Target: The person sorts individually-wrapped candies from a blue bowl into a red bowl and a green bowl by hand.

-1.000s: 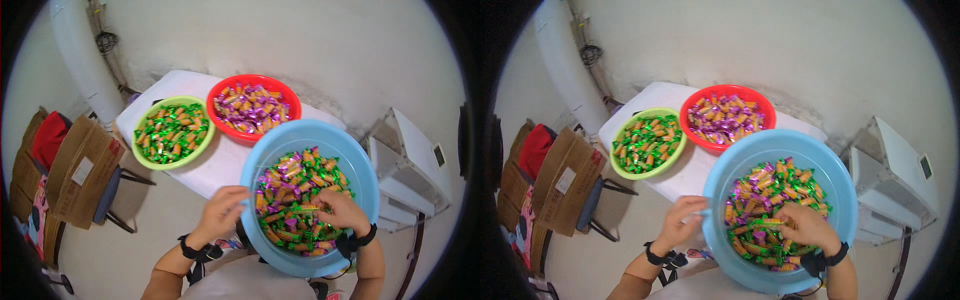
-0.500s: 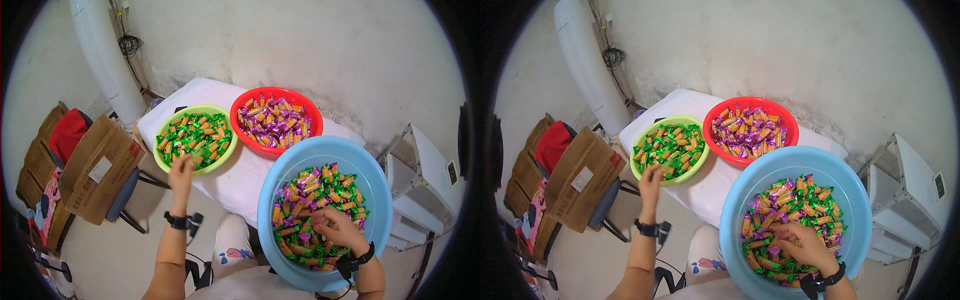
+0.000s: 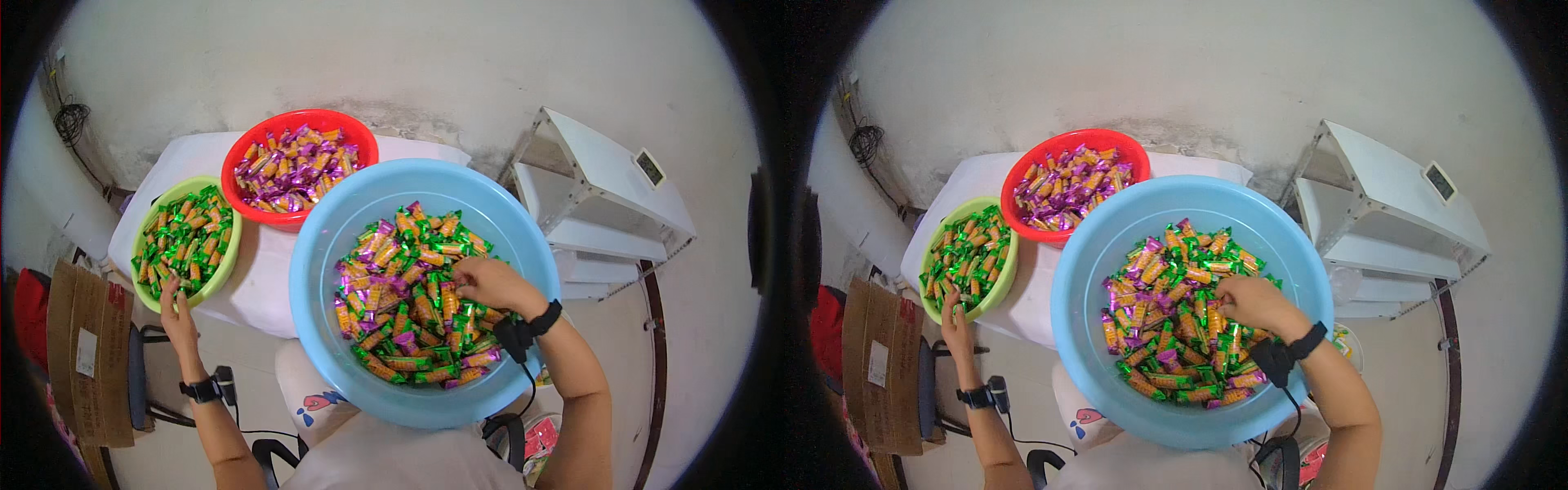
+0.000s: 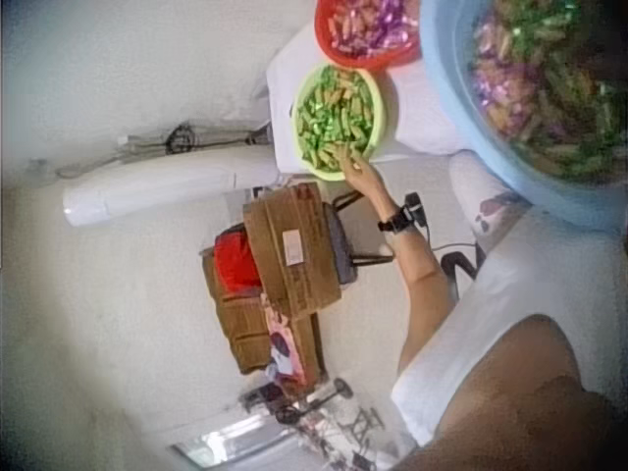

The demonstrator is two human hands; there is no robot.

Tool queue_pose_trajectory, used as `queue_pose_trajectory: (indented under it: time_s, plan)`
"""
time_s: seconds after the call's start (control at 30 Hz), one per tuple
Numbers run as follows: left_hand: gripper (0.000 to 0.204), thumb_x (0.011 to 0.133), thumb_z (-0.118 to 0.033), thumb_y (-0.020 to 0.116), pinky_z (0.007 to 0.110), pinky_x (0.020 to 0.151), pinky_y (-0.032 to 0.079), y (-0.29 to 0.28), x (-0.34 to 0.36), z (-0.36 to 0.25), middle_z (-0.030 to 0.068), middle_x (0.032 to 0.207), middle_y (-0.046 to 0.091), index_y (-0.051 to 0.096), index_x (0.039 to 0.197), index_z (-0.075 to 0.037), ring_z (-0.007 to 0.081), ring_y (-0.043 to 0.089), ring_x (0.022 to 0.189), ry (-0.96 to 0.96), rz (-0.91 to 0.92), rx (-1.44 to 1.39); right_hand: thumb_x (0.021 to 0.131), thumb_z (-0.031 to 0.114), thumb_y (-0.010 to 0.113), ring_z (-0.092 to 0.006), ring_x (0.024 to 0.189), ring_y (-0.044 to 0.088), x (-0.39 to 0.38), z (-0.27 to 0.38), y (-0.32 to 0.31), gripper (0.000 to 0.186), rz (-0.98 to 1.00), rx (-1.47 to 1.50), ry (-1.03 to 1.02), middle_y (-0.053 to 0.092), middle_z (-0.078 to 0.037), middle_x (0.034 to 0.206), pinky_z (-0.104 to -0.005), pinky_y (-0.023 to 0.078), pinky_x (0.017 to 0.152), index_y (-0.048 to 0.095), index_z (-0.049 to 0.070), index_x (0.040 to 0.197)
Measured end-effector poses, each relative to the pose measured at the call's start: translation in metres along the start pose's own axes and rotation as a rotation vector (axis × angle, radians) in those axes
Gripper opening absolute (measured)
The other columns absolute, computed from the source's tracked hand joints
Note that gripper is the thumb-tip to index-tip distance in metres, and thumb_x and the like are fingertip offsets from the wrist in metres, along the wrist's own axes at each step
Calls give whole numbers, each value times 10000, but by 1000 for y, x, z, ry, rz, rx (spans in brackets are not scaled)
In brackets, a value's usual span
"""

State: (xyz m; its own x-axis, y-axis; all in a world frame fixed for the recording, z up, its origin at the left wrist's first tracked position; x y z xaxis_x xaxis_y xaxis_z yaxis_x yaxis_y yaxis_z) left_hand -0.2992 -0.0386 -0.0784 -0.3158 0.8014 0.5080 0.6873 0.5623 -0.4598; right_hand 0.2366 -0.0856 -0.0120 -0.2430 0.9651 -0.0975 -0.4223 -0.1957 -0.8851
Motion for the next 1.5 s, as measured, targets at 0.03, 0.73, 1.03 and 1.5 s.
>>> queue_pose_trajectory:
  time_s: [0.03,0.73,1.03,1.5]
  plan:
    - [258,881,-81,503,351,977,364,8,-9,-15,155,1220,550,585,1111,5,261,495,1159,14,8,-44,746,181,665,-289,774,594,-1,-1,5,241,39,-70,-26,606,-113,839,-387,460,689,591,40,928]
    - [384,840,-117,586,379,942,402,57,-96,-236,150,1294,464,527,1214,-52,313,493,1137,352,836,-495,802,13,662,-126,937,556,2,119,15,284,208,1110,-57,566,-55,996,-258,472,796,532,35,1053]
    - [313,837,-24,541,296,783,460,17,-35,-78,119,1061,621,581,1147,-23,224,590,909,-11,-84,-126,844,51,612,-143,982,574,0,108,27,277,229,990,-112,592,-91,1048,-276,483,825,538,33,1111]
    - [188,822,-37,540,409,982,347,-31,19,52,151,1214,548,610,996,-38,273,479,1165,93,-108,371,767,158,629,-258,643,536,-3,7,-6,188,-72,145,-31,560,-75,738,-352,440,631,552,25,875]
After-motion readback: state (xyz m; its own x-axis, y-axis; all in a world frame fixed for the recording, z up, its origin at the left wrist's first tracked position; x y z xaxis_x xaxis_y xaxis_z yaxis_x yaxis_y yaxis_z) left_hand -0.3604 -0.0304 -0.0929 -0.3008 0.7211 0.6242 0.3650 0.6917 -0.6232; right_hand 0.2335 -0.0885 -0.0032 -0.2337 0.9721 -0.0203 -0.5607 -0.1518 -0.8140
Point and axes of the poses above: each hand's wrist, its own x-axis towards the middle knuckle, its own y-axis out of the palm, z = x × y, the point moved 2 cm from there along x, towards the middle knuckle
